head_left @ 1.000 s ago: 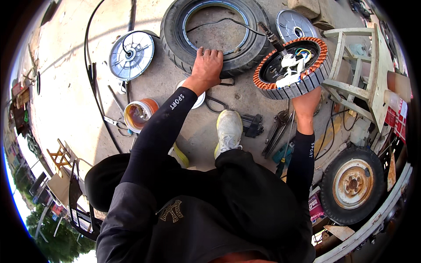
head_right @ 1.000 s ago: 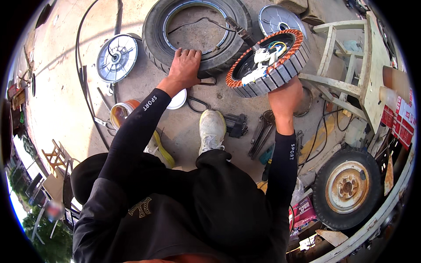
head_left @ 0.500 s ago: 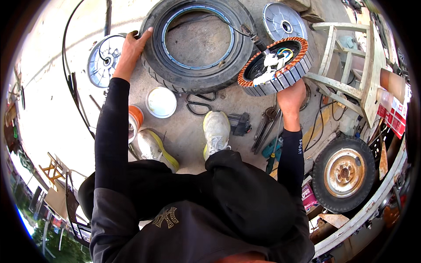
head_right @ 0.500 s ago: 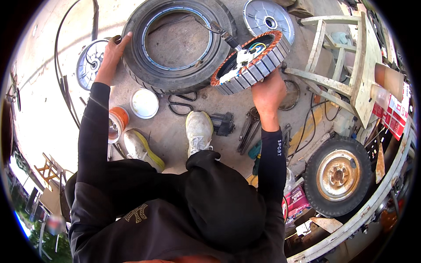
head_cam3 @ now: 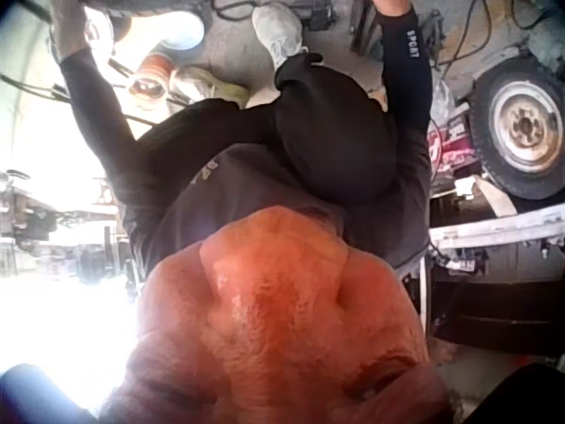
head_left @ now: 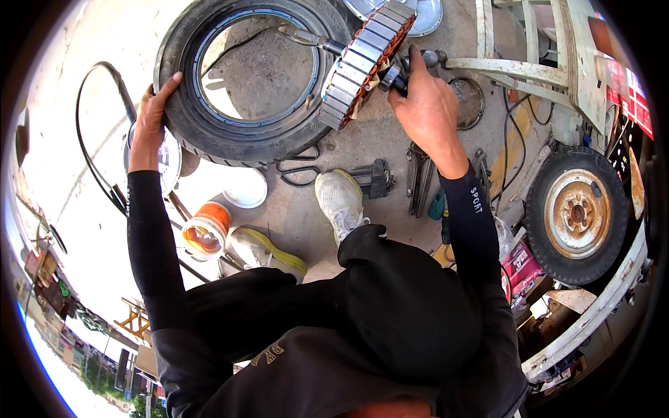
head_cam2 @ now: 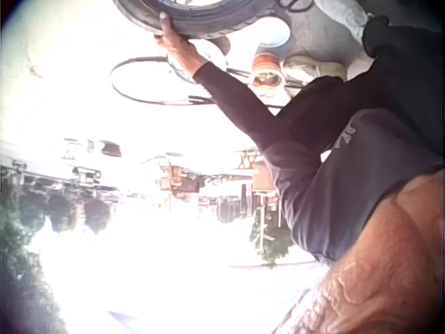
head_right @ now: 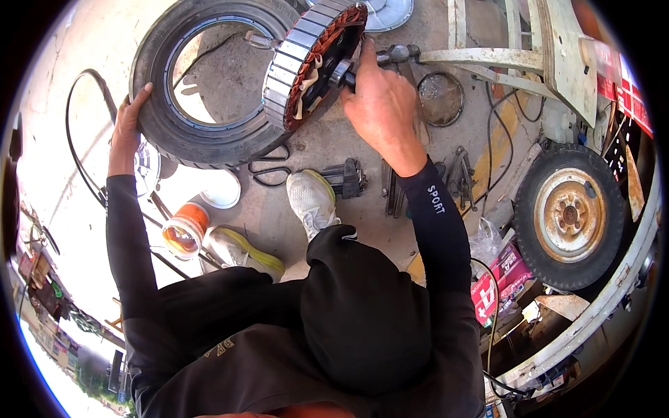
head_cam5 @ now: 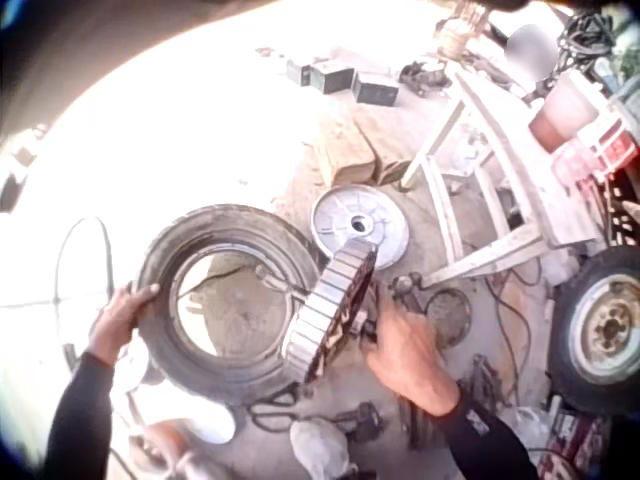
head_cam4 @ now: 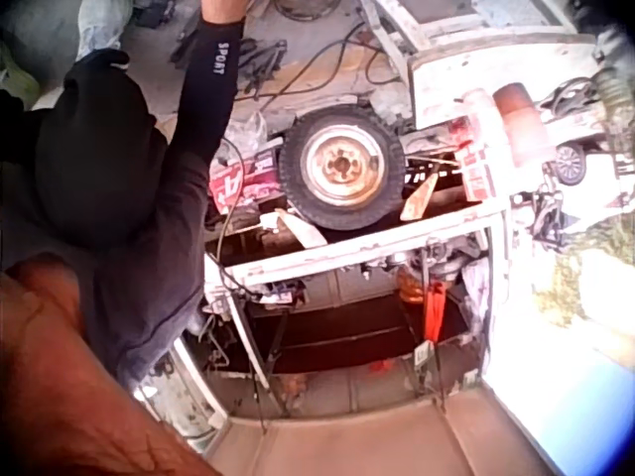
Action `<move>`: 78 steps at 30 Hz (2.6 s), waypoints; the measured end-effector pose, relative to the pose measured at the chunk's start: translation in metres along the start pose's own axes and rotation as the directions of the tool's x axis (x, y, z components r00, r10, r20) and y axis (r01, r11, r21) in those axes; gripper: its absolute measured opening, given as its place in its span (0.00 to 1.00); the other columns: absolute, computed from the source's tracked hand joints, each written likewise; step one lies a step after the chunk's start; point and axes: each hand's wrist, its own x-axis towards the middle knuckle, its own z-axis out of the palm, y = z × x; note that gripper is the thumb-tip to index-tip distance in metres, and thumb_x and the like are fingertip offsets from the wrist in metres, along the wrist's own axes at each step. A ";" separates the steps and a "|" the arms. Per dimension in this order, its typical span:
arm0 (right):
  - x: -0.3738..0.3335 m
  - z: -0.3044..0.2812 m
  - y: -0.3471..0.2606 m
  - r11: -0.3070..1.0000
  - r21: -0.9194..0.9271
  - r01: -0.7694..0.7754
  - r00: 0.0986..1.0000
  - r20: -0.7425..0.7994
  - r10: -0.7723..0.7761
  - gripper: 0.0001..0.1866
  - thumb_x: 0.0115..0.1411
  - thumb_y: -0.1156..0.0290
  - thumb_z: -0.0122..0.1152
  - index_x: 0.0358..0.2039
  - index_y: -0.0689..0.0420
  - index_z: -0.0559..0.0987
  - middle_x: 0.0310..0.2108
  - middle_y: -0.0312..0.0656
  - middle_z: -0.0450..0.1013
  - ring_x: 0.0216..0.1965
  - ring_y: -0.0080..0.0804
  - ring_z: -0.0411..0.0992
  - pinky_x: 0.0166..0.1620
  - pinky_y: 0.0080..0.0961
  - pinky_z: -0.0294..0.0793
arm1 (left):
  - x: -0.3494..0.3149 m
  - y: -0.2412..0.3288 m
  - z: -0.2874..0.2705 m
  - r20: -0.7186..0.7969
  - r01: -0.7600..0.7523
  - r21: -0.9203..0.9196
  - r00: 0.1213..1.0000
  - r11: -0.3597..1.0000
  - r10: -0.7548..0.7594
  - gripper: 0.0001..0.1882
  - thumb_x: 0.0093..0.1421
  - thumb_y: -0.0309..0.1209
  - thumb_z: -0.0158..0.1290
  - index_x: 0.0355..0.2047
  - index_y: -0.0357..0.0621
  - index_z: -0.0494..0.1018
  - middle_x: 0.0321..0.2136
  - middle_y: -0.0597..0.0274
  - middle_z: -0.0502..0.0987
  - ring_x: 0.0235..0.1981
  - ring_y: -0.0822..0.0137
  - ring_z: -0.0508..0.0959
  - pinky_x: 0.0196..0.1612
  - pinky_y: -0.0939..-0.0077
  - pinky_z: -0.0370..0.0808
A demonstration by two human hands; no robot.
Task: The person assembles an electric motor by placing a stator into a tire casing and securing it with pliers. They then apply lubricant to a rotor and insert it into the stator, completing the assembly.
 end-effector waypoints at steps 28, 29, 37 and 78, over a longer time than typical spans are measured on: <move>-0.023 -0.003 -0.016 0.958 0.247 0.146 0.988 0.020 -0.156 0.27 0.59 0.67 0.63 0.57 0.65 0.71 0.41 0.64 0.79 0.46 0.64 0.77 0.50 0.51 0.75 | -0.146 0.082 0.138 -0.221 -0.418 0.708 0.635 0.569 0.741 0.47 0.48 0.51 0.71 0.57 0.24 0.68 0.46 0.34 0.79 0.44 0.41 0.83 0.50 0.55 0.80; -0.023 0.000 -0.015 0.957 0.230 0.176 0.984 -0.008 -0.179 0.26 0.59 0.67 0.63 0.55 0.65 0.72 0.37 0.63 0.79 0.43 0.64 0.78 0.48 0.54 0.76 | -0.146 0.081 0.139 -0.218 -0.422 0.704 0.636 0.571 0.740 0.47 0.48 0.51 0.71 0.57 0.24 0.68 0.46 0.34 0.78 0.45 0.41 0.83 0.50 0.55 0.80; -0.024 -0.001 -0.024 0.971 0.182 0.153 0.987 0.027 -0.160 0.27 0.58 0.69 0.63 0.55 0.69 0.70 0.35 0.64 0.79 0.41 0.65 0.78 0.46 0.55 0.76 | -0.152 0.083 0.141 -0.220 -0.411 0.690 0.665 0.596 0.714 0.48 0.48 0.51 0.71 0.57 0.23 0.67 0.47 0.34 0.78 0.46 0.42 0.82 0.51 0.55 0.78; -0.150 0.020 0.072 0.333 0.690 -0.643 0.738 0.674 0.028 0.05 0.67 0.74 0.60 0.41 0.61 0.74 0.23 0.28 0.66 0.20 0.13 0.61 0.24 0.17 0.61 | -0.160 0.052 0.135 -0.134 -0.679 0.551 0.502 0.485 0.854 0.47 0.44 0.38 0.71 0.61 0.31 0.64 0.49 0.39 0.78 0.52 0.49 0.80 0.57 0.59 0.75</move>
